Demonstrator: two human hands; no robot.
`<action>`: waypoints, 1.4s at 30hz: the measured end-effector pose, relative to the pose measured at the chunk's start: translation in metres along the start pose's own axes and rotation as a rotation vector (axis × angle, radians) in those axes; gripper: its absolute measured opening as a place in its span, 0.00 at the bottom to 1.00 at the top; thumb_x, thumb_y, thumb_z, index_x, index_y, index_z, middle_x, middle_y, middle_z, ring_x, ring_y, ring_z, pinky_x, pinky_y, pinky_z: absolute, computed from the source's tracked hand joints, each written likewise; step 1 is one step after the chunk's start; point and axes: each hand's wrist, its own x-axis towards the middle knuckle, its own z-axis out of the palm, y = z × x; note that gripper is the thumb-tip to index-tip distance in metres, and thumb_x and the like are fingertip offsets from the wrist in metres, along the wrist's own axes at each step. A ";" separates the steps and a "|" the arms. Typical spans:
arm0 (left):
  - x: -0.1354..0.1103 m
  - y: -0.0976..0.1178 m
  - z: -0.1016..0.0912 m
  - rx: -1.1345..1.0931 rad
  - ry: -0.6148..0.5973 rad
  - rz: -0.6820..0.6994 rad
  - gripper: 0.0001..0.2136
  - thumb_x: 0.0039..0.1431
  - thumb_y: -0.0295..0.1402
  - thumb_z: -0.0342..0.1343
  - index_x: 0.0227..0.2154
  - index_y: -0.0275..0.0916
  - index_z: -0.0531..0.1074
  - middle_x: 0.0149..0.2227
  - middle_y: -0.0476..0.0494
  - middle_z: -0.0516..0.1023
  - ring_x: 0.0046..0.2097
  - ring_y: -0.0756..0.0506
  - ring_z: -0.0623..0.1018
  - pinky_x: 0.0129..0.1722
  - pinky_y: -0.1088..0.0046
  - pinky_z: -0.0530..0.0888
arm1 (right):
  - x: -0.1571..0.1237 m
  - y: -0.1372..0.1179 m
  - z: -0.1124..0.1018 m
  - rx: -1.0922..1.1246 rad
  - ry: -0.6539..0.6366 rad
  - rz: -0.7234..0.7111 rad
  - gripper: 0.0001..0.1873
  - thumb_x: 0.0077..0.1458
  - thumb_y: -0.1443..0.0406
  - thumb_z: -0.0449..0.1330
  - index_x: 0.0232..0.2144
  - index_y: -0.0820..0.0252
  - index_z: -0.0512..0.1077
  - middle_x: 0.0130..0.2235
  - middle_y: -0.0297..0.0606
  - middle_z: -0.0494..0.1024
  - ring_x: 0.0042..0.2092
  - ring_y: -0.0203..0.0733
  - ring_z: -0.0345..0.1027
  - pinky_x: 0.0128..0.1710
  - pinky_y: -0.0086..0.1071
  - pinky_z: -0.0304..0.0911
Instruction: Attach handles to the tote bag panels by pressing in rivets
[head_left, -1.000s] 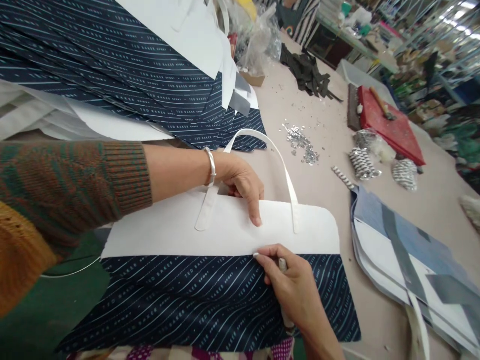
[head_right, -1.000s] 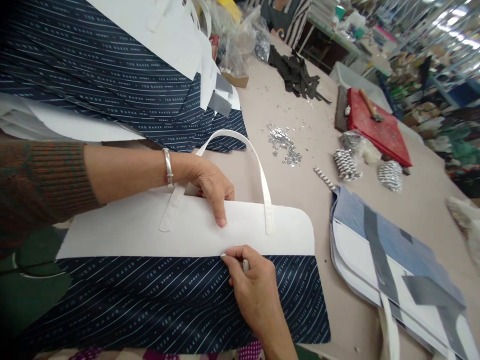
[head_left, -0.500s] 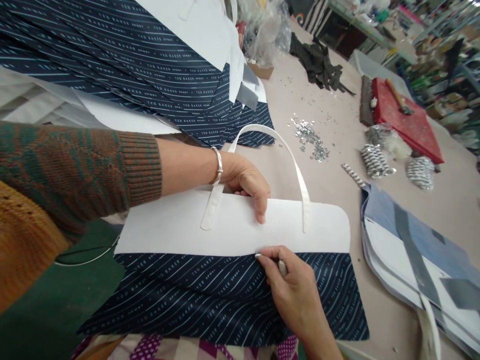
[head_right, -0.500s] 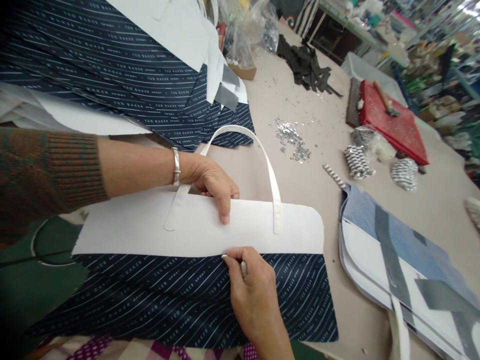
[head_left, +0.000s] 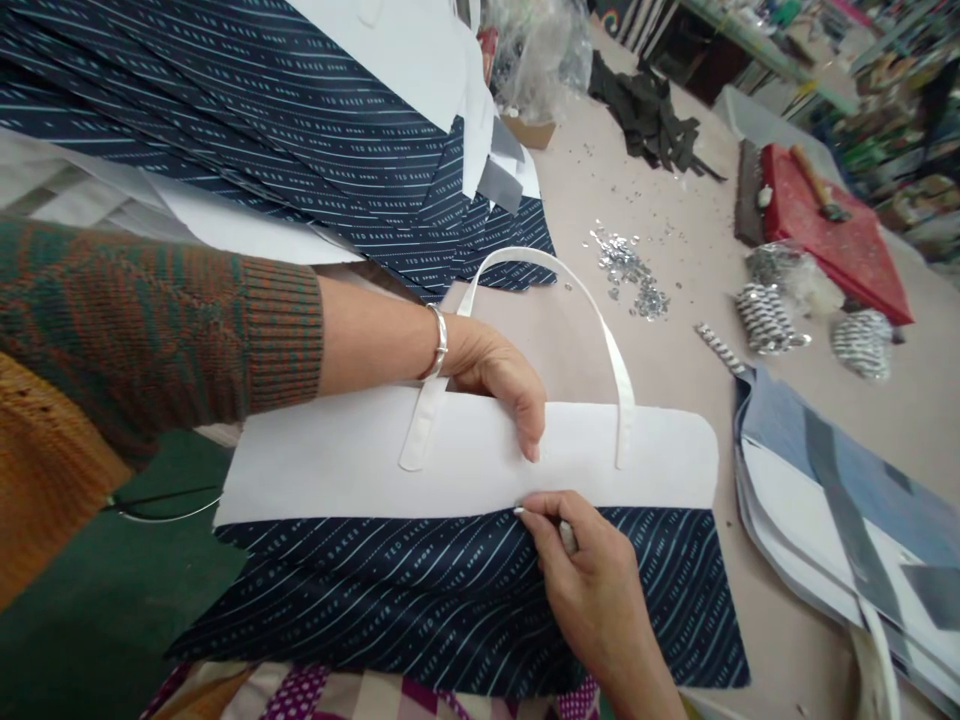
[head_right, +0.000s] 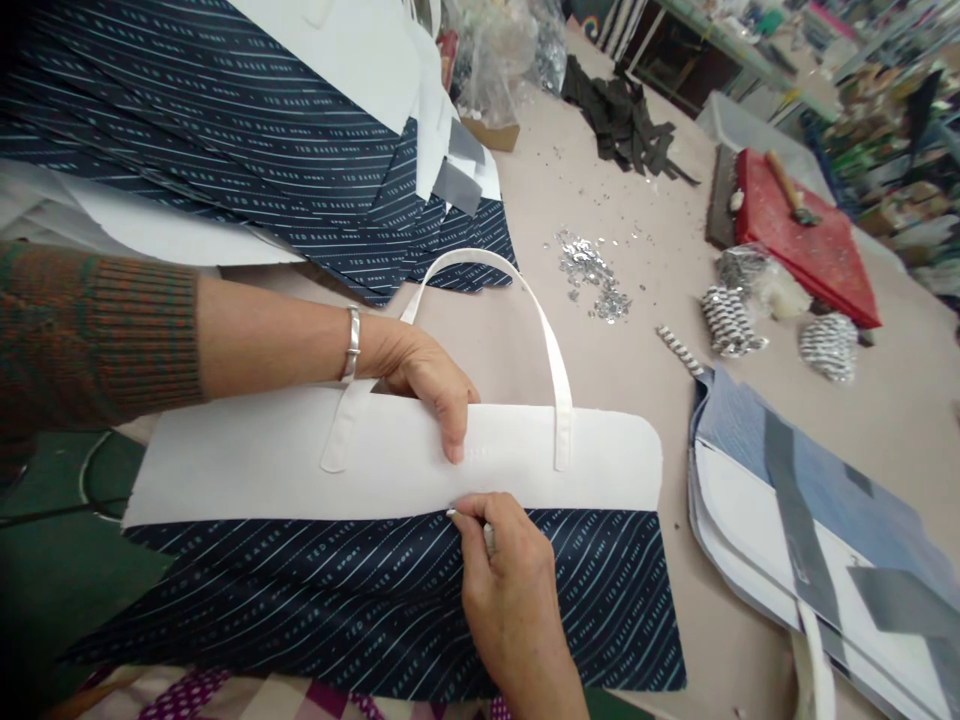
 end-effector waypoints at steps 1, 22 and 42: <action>0.000 0.000 0.001 0.001 0.007 0.001 0.18 0.42 0.34 0.65 0.40 0.38 0.79 0.33 0.43 0.82 0.40 0.39 0.80 0.42 0.62 0.78 | 0.000 0.001 0.000 -0.003 0.002 -0.003 0.06 0.61 0.64 0.57 0.32 0.53 0.74 0.31 0.28 0.77 0.32 0.35 0.70 0.36 0.26 0.62; -0.007 -0.002 0.016 0.097 0.263 0.093 0.11 0.44 0.39 0.62 0.28 0.35 0.77 0.31 0.43 0.79 0.32 0.43 0.77 0.31 0.68 0.75 | -0.001 0.001 0.003 -0.246 0.119 0.010 0.13 0.61 0.57 0.57 0.25 0.54 0.67 0.22 0.29 0.74 0.22 0.36 0.68 0.25 0.28 0.58; -0.133 0.093 0.080 1.010 0.967 0.080 0.12 0.50 0.37 0.54 0.28 0.32 0.77 0.24 0.50 0.74 0.31 0.48 0.74 0.33 0.78 0.67 | -0.028 0.023 -0.069 0.076 0.412 0.181 0.21 0.56 0.48 0.58 0.33 0.60 0.76 0.21 0.30 0.69 0.21 0.35 0.60 0.20 0.28 0.57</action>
